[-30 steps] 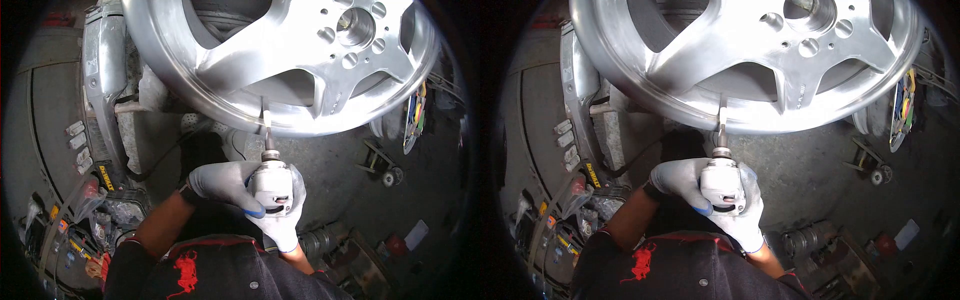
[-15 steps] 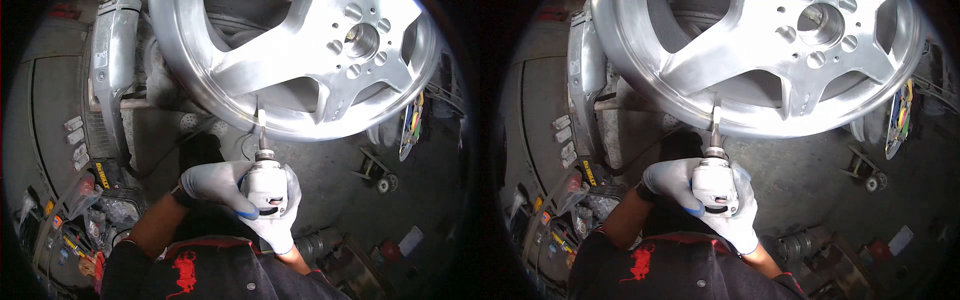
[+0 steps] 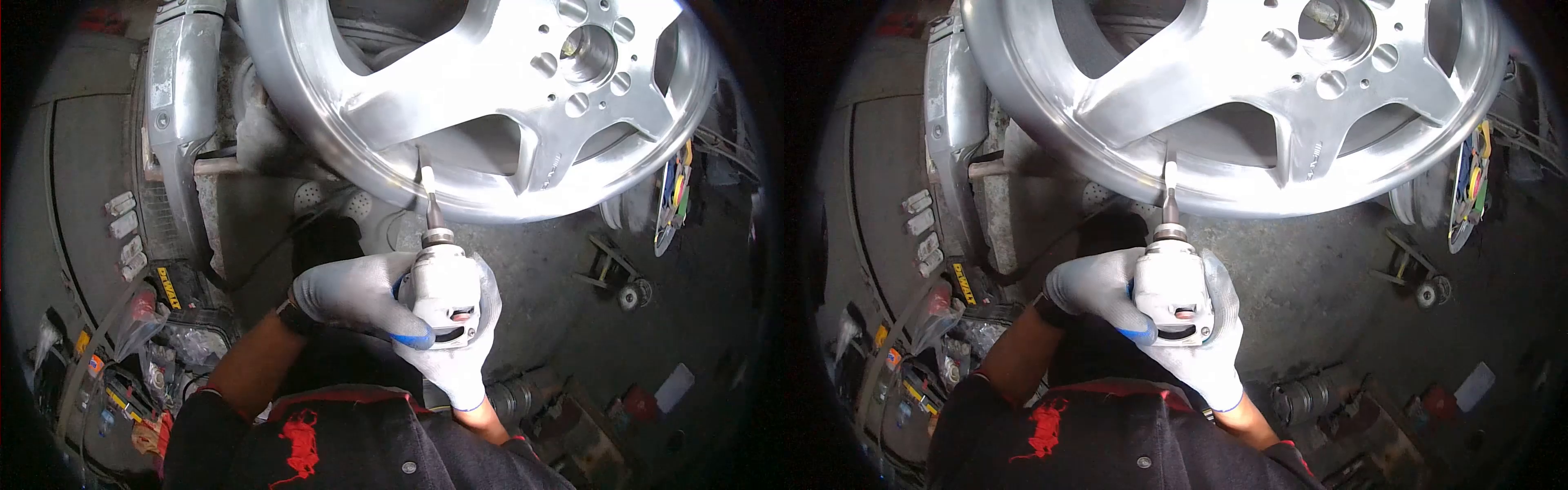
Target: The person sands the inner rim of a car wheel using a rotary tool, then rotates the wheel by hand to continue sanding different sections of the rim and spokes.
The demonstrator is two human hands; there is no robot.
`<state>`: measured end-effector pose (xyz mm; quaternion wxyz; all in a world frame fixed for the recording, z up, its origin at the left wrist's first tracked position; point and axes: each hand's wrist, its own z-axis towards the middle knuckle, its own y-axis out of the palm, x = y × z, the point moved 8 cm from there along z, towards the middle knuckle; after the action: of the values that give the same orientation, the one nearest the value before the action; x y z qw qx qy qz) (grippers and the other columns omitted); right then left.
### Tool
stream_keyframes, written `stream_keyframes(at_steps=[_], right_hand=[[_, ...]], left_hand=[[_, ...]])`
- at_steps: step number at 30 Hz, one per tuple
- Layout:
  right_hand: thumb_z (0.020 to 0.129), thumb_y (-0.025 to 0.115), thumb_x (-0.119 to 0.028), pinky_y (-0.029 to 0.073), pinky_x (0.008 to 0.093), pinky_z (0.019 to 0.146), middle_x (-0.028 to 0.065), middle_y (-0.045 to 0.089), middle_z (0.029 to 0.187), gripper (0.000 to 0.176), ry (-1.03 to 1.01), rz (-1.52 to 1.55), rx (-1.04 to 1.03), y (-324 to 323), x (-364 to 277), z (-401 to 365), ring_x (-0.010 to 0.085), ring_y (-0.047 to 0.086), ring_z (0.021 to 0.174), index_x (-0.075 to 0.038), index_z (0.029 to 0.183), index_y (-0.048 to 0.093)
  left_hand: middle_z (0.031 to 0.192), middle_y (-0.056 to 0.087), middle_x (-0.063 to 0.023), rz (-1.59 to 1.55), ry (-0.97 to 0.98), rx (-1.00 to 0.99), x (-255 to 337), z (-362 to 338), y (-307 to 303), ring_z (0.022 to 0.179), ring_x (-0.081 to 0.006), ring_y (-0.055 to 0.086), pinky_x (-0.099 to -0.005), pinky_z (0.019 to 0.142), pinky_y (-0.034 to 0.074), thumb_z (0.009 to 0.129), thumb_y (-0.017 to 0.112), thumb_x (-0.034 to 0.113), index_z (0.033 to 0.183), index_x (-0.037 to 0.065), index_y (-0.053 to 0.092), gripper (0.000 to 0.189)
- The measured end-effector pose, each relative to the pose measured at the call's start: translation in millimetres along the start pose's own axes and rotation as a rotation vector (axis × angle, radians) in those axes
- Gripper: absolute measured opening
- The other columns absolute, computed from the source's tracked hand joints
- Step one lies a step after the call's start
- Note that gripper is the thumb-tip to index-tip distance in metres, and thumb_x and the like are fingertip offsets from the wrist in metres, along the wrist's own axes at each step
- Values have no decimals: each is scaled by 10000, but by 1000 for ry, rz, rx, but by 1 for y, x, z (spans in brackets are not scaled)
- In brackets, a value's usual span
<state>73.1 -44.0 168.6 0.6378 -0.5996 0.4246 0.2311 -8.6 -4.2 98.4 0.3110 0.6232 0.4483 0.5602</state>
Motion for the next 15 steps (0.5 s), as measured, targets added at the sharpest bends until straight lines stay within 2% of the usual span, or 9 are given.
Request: stream_keyframes(at_steps=[2, 6, 9, 11, 12, 14, 15], right_hand=[[613, 932, -326, 516, 366, 955, 161, 650, 1177, 895, -18, -186, -27, 3, -3, 3, 279, 670, 1068, 17, 1309, 486], [612, 929, -324, 521, 368, 948, 154, 656, 1172, 896, 22, -5, 50, 5, -5, 7, 282, 672, 1065, 17, 1314, 488], [609, 930, -337, 527, 372, 937, 159, 656, 1170, 911, -25, -139, -30, 6, -14, 14, 292, 669, 1068, 16, 1322, 486], [601, 935, -357, 531, 376, 930, 161, 653, 1179, 918, -41, -436, -159, 15, -5, 8, 289, 659, 1085, 8, 1319, 494], [601, 935, -357, 531, 376, 930, 161, 653, 1179, 918, -40, -438, -158, 19, -4, 6, 289, 659, 1085, 8, 1319, 494], [613, 925, -358, 532, 373, 924, 166, 650, 1185, 873, 57, 104, 148, 6, -2, 2, 294, 662, 1074, 3, 1297, 521], [613, 925, -358, 532, 373, 924, 166, 650, 1185, 873, 59, 108, 146, 6, -2, 2, 294, 662, 1074, 3, 1297, 521]], left_hand=[[1215, 606, -48, -115, 16, 24, 8, -5, 4, 1109, -120, 553, -286, 995, 443, 756, 833, 141, 1336, 8, 487, 689], [1200, 621, -51, -52, -45, 95, 16, -15, 2, 1094, -126, 571, -295, 984, 456, 765, 826, 133, 1328, 10, 495, 664], [1173, 642, -59, -78, -29, 104, 9, -12, -1, 1065, -133, 595, -302, 964, 474, 761, 827, 127, 1307, 8, 514, 641], [1146, 656, -64, -70, 27, 95, 5, -7, -3, 1035, -132, 610, -299, 949, 484, 754, 827, 124, 1281, -3, 534, 617], [1146, 656, -64, -71, 27, 93, 6, -7, -3, 1035, -132, 610, -299, 949, 484, 754, 827, 124, 1281, -3, 534, 617], [1151, 655, -65, -74, 12, 87, 12, -12, 0, 1039, -128, 607, -296, 947, 482, 750, 828, 129, 1273, -10, 541, 612], [1151, 655, -65, -75, 10, 91, 15, -16, 0, 1039, -128, 607, -296, 947, 482, 750, 828, 129, 1273, -10, 541, 612]])
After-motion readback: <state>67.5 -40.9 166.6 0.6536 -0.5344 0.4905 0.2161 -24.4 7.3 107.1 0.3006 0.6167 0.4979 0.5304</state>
